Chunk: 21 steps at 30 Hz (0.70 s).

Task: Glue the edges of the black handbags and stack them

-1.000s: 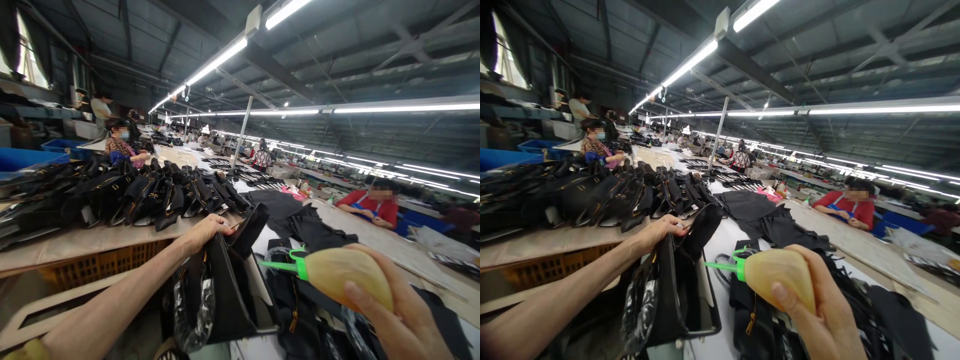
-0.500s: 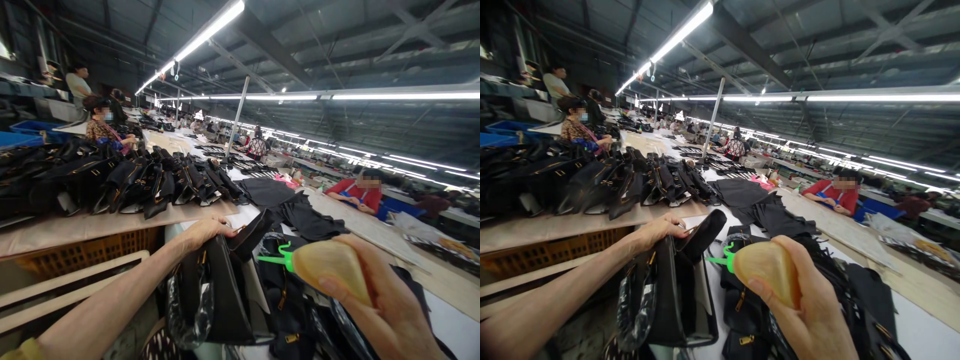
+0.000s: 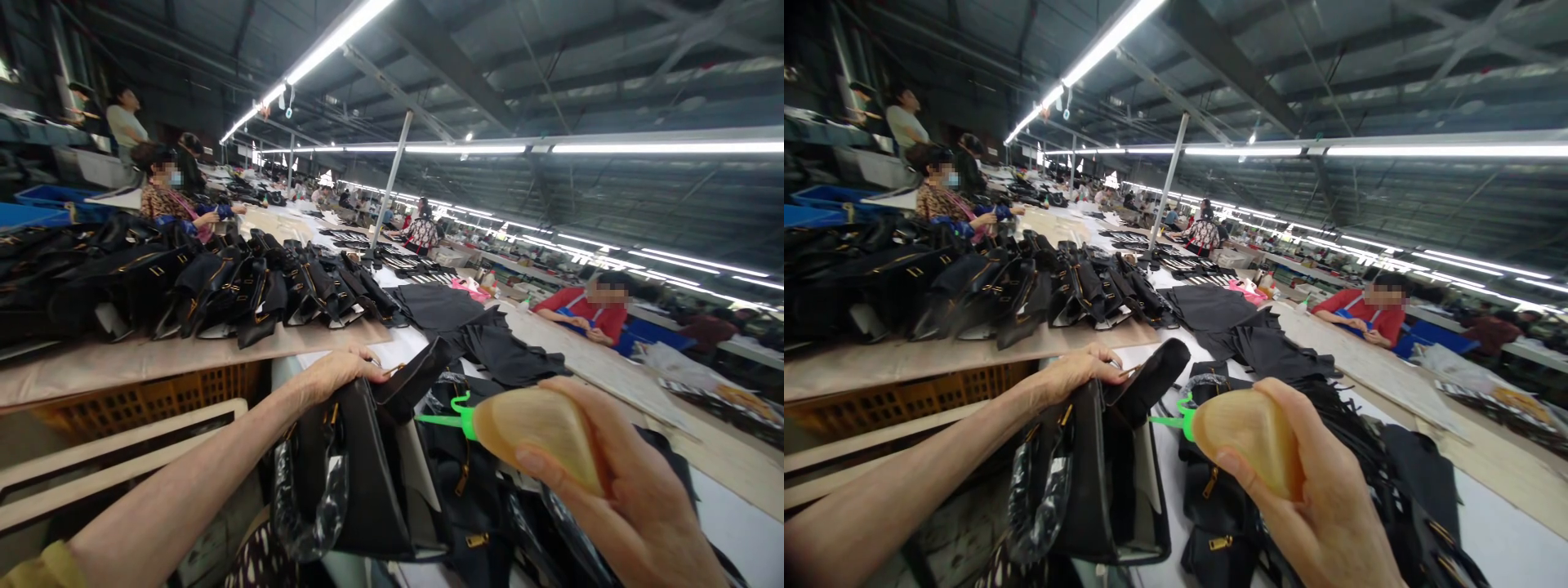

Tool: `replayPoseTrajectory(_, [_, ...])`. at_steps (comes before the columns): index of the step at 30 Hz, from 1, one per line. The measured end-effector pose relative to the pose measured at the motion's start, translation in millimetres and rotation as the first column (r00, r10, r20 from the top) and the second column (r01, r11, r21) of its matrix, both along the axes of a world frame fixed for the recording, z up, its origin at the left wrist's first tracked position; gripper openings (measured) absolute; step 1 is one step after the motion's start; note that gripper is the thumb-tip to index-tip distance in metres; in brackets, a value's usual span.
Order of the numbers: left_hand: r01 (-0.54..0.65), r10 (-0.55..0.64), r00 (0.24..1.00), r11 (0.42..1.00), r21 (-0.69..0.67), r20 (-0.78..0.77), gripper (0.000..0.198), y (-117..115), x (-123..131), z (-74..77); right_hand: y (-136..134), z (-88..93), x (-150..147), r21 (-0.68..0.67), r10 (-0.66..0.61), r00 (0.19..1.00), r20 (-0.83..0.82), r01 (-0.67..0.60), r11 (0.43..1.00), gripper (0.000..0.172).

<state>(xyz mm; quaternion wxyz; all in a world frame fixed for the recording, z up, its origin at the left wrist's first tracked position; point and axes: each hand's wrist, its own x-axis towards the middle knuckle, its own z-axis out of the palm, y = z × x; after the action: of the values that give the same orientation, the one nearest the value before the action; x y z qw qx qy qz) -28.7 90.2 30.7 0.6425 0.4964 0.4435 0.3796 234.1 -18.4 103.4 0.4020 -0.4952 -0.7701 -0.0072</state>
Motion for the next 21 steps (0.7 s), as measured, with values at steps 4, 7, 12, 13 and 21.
replayPoseTrajectory(4, [0.018, -0.018, 1.000, 1.000, 0.013, 0.002, 0.017, 1.8, -0.3, -3.1, 0.7, -0.7, -0.4, -0.016, 0.026, 1.000, 0.008, -0.026, 1.000, 0.041])
replayPoseTrajectory(7, [0.026, -0.026, 1.000, 1.000, 0.012, -0.001, 0.017, 2.5, -0.3, -3.9, 2.9, -1.7, 0.7, 0.003, 0.027, 0.999, 0.037, -0.027, 1.000, 0.042])
replayPoseTrajectory(12, [0.038, -0.038, 0.999, 0.999, 0.023, -0.008, 0.016, 2.7, -0.9, -4.2, 5.3, -2.4, 0.3, 0.047, 0.031, 0.995, 0.093, -0.035, 0.998, 0.042])
replayPoseTrajectory(13, [0.041, -0.041, 0.999, 0.999, 0.027, -0.010, 0.016, 2.9, -1.0, -4.4, 5.5, -2.2, -0.2, 0.051, 0.031, 0.994, 0.104, -0.036, 0.998, 0.041])
replayPoseTrajectory(21, [0.063, -0.061, 0.998, 0.997, 0.042, -0.031, 0.014, 5.6, -0.2, -6.7, 6.9, 5.0, -2.8, 0.077, 0.081, 0.978, 0.192, -0.097, 0.992, 0.037])
